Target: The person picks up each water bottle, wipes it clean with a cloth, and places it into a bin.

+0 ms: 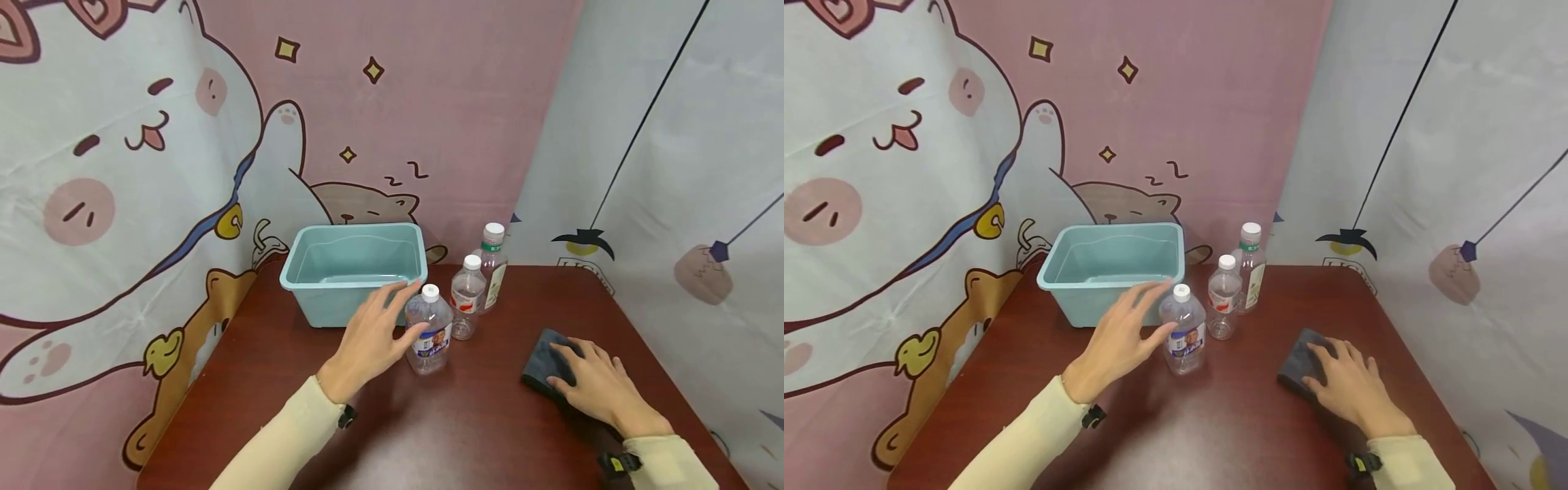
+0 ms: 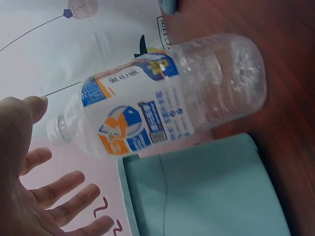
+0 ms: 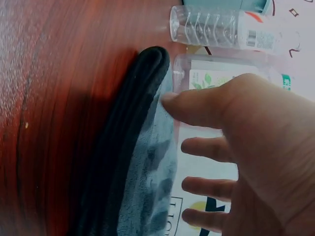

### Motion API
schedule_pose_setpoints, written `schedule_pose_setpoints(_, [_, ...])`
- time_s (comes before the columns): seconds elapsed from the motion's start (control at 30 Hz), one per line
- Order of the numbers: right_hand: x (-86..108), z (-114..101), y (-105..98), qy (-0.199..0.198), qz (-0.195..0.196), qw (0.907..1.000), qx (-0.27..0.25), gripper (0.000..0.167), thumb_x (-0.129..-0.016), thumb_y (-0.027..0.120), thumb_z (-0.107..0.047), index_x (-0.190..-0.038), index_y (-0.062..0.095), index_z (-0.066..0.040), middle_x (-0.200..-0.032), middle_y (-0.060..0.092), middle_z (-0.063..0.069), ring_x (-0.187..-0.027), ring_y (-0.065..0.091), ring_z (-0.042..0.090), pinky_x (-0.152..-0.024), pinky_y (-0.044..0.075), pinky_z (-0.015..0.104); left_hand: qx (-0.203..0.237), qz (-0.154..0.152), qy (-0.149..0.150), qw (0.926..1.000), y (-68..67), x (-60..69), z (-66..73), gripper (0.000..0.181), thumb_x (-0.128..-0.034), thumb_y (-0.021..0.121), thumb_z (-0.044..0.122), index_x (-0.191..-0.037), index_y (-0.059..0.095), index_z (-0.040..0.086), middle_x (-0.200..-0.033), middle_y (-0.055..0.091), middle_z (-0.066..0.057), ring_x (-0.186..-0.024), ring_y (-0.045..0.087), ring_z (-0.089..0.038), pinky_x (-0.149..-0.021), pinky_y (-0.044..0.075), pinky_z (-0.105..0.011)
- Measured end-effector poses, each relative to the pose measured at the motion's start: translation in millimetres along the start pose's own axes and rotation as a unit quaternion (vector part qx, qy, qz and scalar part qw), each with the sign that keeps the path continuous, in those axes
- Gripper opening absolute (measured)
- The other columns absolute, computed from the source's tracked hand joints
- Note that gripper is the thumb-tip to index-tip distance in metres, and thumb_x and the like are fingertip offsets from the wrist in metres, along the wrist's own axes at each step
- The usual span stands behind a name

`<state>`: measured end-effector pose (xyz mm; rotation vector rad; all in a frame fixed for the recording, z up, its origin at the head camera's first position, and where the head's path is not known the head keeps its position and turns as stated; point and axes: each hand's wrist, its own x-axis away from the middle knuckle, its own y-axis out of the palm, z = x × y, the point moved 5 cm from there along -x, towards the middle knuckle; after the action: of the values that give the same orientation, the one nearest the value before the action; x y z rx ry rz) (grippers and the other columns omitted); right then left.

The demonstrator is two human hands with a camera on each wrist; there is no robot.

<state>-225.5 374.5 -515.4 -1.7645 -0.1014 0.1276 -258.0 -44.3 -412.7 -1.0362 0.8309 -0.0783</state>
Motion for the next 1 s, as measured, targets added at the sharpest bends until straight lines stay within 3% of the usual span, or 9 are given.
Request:
schedule_pose_setpoints(0.23, [-11.2,10.8,14.3,-0.01,-0.036,0.9991,-0.021,0.082,-0.103,0.089,-0.044,-0.17,0.059,-0.008,-0.172,0.043,0.045,-0.15,0.043,0.078,-0.101,0.045,0.099,0.025,0.003,0.005,0.9997,5.3,-13.9,10.3,0.07,-0.1128,0.079,0.048,-0.176,0.053,0.031,-0.16,0.067,-0.003,-0.132,0.073,-0.026,-0.092,0.069,-0.046])
schedule_pose_setpoints(0.43, [-15.5,12.1,17.3,-0.023,-0.039,0.9987,-0.022,0.083,-0.101,0.092,-0.044,-0.169,0.06,-0.009,-0.17,0.046,0.044,-0.147,0.049,0.077,-0.096,0.052,0.093,0.025,0.004,0.011,0.9996,11.3,-18.7,14.1,0.063,-0.113,0.079,0.045,-0.171,0.059,0.028,-0.147,0.072,-0.003,-0.115,0.073,-0.02,-0.076,0.066,-0.036])
schedule_pose_setpoints(0.53, [-18.4,12.0,17.3,-0.026,-0.031,0.9991,-0.009,0.083,-0.099,0.092,-0.046,-0.168,0.061,-0.011,-0.166,0.051,0.041,-0.143,0.052,0.074,-0.092,0.052,0.094,0.035,0.003,0.016,0.9993,12.9,-21.1,13.6,0.062,-0.1113,0.083,0.041,-0.167,0.062,0.024,-0.141,0.074,-0.003,-0.113,0.073,-0.02,-0.081,0.068,-0.037])
schedule_pose_setpoints(0.77, [-26.2,1.5,21.8,-0.059,0.025,0.998,-0.006,0.079,-0.098,0.095,-0.037,-0.166,0.064,-0.013,-0.155,0.065,0.031,-0.134,0.065,0.062,-0.086,0.058,0.085,0.108,-0.029,0.018,0.9936,11.5,-26.8,7.2,0.061,-0.1085,0.087,0.023,-0.164,0.062,0.017,-0.149,0.073,-0.008,-0.137,0.074,-0.026,-0.117,0.064,-0.044])
schedule_pose_setpoints(1.0, [-23.4,-3.7,26.6,-0.087,0.085,0.9918,-0.037,0.068,-0.098,0.095,-0.021,-0.161,0.07,-0.013,-0.148,0.073,0.027,-0.125,0.073,0.054,-0.094,0.065,0.075,0.176,-0.082,0.006,0.9809,18.5,-27.5,3.9,0.073,-0.1041,0.093,0.025,-0.167,0.056,0.02,-0.156,0.068,-0.011,-0.135,0.074,-0.027,-0.11,0.069,-0.045])
